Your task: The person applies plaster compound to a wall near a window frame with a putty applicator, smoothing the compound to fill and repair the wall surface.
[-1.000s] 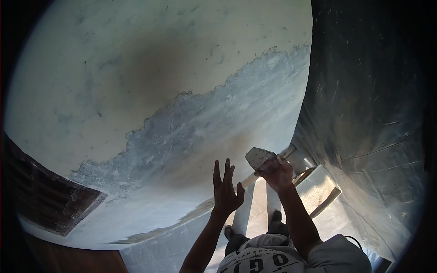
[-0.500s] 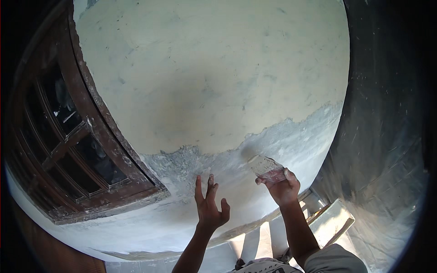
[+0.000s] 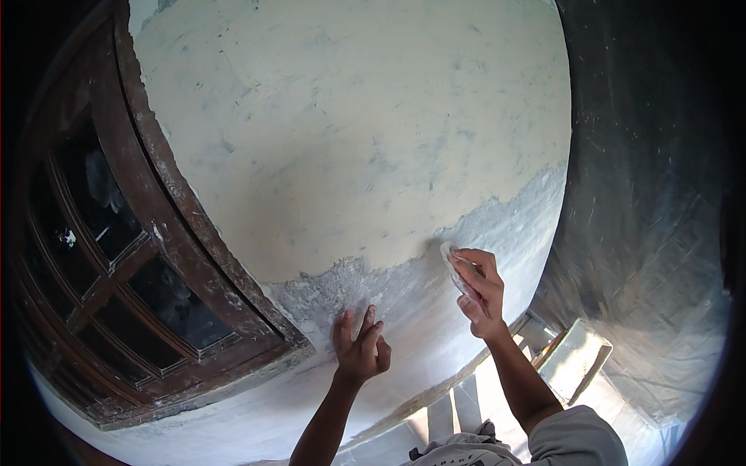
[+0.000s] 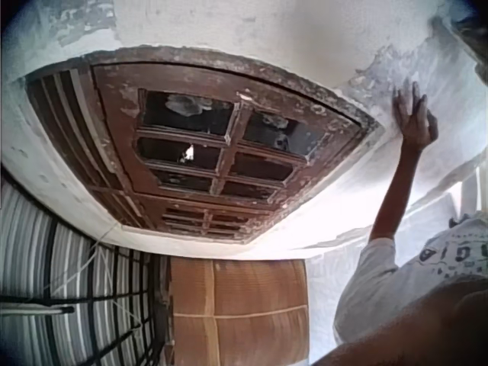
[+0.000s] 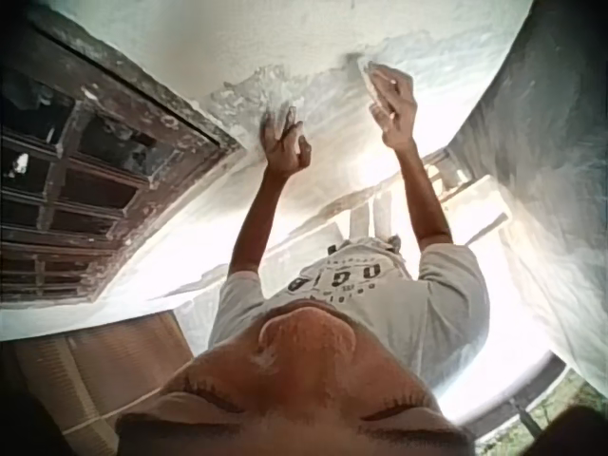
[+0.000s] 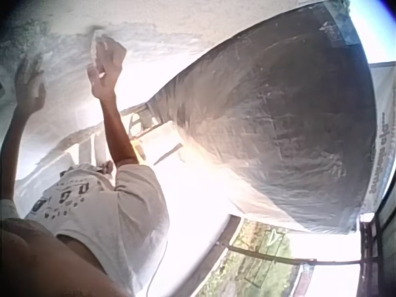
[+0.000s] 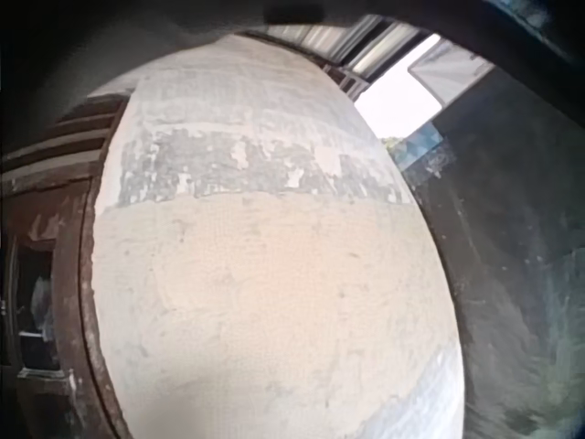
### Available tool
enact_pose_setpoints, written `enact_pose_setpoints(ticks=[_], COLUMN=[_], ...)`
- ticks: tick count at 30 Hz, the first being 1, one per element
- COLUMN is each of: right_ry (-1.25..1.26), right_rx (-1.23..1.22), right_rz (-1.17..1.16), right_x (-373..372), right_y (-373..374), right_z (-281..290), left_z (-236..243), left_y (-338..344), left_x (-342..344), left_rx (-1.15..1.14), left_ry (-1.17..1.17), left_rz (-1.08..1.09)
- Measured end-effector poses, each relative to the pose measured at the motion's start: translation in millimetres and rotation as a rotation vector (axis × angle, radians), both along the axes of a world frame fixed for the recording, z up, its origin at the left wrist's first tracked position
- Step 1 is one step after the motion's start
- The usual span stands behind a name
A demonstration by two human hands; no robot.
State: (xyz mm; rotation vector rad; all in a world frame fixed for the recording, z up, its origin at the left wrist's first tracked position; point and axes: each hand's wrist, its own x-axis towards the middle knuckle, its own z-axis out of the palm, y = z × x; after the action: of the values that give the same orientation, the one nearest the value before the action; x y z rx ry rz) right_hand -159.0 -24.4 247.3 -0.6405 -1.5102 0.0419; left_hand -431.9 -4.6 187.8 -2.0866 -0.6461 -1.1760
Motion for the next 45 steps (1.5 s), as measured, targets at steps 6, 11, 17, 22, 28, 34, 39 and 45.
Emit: enact_pose_setpoints(ticks=[6, 11, 17, 22, 28, 34, 39, 45], right_ry=[-0.334, -0.375, -0.363, -0.343, -0.255, -0.288, -0.218, -0.314], right_rx=[0.235, 0.293, 0.313, 0.284, 0.333, 0.276, 0.325, 0.242], right_rz=[-0.355, -0.473, -0.446, -0.442, -0.495, -0.432, -0.488, -0.454], right_x=[8, 18, 10, 5, 0, -4, -15, -16], right_y=[29, 43, 53, 50, 59, 49, 51, 51], right_z=[-5, -12, -15, -40, -16, -53, -33, -69], left_z=[-8, -9, -10, -13, -12, -9, -11, -10], left_y=[8, 6, 6, 6, 9, 6, 6, 6], left_x=[7, 10, 9, 6, 8, 9, 9, 9], left_rx=[0.045, 0.042, -0.002, -0.008, -0.009, -0.021, -0.028, -0.019], left_ry=[0.034, 0.061, 0.097, 0.105, 0.117, 0.114, 0.125, 0.112], left_rz=[0.096, 0.156, 0.195, 0.206, 0.220, 0.224, 0.230, 0.226])
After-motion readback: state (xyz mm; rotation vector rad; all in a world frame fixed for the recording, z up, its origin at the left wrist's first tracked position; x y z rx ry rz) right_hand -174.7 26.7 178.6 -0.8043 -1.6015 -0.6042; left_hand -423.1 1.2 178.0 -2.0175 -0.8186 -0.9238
